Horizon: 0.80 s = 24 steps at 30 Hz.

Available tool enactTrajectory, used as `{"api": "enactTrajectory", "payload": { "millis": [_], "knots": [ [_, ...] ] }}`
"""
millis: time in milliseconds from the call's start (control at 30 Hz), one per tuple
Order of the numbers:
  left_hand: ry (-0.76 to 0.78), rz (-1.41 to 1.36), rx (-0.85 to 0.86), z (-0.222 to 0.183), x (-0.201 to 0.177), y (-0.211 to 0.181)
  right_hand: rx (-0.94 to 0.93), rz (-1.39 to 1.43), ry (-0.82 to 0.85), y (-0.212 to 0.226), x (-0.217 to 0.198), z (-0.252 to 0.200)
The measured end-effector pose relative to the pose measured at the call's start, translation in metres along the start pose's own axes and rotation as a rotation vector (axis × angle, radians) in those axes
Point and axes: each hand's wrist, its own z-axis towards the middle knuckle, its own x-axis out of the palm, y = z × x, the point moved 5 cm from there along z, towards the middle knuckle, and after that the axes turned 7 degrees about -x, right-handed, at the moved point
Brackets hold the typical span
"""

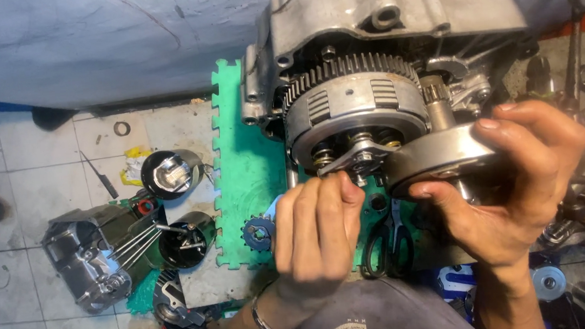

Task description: The person fits a clutch/flywheel assembly onto a motorcycle engine case on a workshop bench, aligning the gear assembly by hand and tightening a central bolt with a socket wrench, then repositions and presses the assembly to seat it.

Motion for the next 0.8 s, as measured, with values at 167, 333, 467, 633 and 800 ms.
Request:
{"api": "enactTrajectory", "payload": {
  "millis": [167,333,467,633,800],
  "knots": [
    [0.023,-0.072,-0.022,-0.011,0.0,0.006,0.03,0.029,-0.004,0.008,0.002,0.005],
    [0.016,-0.129,-0.076,-0.035,0.014,0.015,0.065,0.033,-0.003,0.007,0.002,0.007],
    [0.052,-0.181,-0.077,-0.023,0.006,0.017,0.05,0.006,0.007,0.007,0.003,0.007],
    [0.064,-0.269,0.071,-0.039,0.005,0.015,0.074,0.014,-0.007,0.005,0.001,0.003],
    [0.026,-0.73,-0.273,-0.065,0.018,0.018,0.052,0.027,-0.002,0.001,0.001,-0.003]
  ]
}}
